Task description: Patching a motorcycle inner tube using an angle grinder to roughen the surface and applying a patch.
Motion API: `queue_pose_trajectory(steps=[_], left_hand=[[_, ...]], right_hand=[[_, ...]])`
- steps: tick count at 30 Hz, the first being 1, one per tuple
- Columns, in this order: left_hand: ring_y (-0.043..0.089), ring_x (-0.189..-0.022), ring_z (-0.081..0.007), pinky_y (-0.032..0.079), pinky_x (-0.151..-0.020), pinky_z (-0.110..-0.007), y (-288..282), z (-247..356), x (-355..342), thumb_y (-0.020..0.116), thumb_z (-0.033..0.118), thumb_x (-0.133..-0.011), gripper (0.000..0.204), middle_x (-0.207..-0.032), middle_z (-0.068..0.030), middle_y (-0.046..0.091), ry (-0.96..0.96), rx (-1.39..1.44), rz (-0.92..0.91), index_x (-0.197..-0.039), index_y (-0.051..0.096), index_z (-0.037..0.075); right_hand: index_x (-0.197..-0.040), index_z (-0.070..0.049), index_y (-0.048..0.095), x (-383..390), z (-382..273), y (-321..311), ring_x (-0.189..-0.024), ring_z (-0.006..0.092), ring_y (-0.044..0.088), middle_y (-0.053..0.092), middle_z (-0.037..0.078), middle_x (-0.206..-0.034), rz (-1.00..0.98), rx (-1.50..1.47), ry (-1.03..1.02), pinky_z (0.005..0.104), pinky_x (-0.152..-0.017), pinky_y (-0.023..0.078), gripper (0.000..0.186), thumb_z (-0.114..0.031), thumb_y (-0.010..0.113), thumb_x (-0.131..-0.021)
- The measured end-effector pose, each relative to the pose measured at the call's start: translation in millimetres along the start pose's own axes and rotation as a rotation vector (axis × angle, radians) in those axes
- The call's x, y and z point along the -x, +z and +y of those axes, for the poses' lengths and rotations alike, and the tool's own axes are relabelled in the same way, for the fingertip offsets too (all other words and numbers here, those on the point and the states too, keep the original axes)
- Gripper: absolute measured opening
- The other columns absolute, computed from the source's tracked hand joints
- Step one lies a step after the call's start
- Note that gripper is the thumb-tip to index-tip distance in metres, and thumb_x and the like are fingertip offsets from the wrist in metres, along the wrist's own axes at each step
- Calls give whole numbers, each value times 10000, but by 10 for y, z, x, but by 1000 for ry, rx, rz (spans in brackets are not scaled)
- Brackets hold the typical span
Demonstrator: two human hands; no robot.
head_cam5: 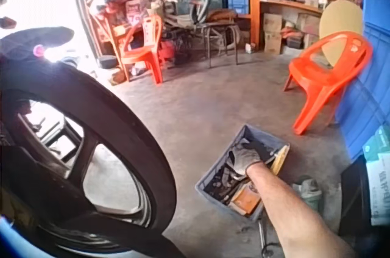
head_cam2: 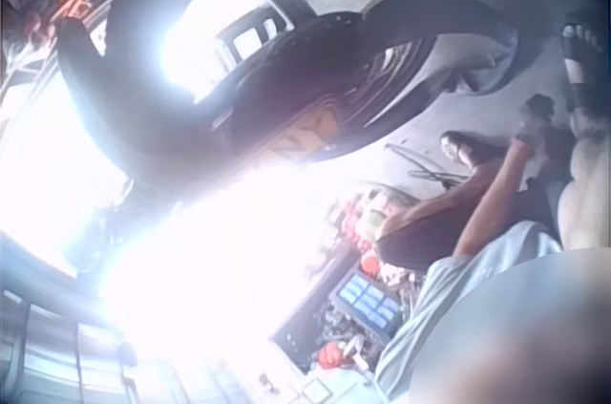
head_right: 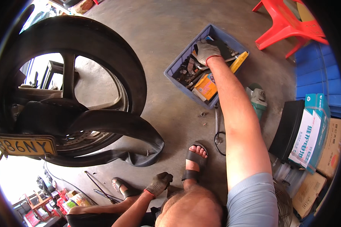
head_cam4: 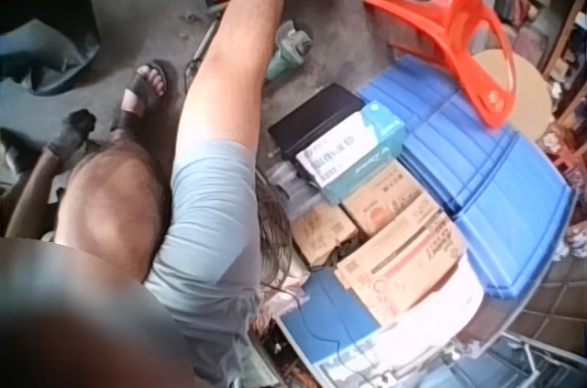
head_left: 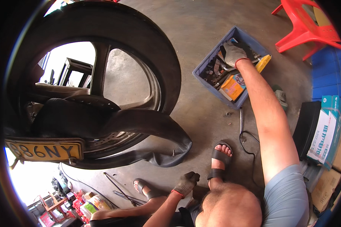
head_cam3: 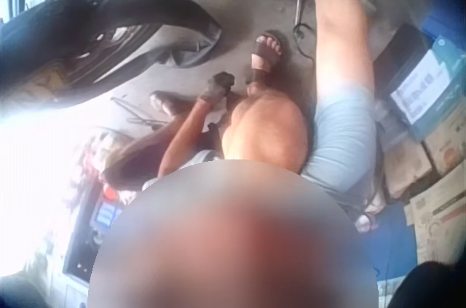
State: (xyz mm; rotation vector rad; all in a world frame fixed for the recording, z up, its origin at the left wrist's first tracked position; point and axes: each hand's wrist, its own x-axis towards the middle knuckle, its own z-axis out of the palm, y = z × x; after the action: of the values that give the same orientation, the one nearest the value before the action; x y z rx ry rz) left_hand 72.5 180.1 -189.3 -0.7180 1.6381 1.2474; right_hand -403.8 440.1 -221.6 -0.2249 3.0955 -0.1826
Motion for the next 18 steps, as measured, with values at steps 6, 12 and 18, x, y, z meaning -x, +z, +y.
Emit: queue_pose_trajectory(steps=[6,12,18], left_hand=[[593,-701,-187,468,-665,-326,-26,-70,-3,513,300,-928,319,-772,-112,641,56,-58,-20,-909,646,11],[579,-680,-179,466,-651,-334,-17,6,-55,525,301,-929,326,-744,-109,631,45,-54,-10,-884,638,-2],[510,-620,-111,430,-562,-280,-11,153,-14,547,259,-945,268,-727,-29,590,75,47,-23,-889,636,11]], right_hand=[[-1067,-94,639,-58,124,-254,-1073,358,596,578,188,-1204,17,82,-89,447,-908,471,301,-88,523,-790],[-1042,-82,621,271,695,-927,-980,363,622,660,164,-1012,365,-120,-35,423,-844,479,227,-190,614,-842],[-1009,-18,599,1232,370,-1830,-850,213,622,654,113,-912,556,-556,165,340,-796,479,216,-175,654,-869]])
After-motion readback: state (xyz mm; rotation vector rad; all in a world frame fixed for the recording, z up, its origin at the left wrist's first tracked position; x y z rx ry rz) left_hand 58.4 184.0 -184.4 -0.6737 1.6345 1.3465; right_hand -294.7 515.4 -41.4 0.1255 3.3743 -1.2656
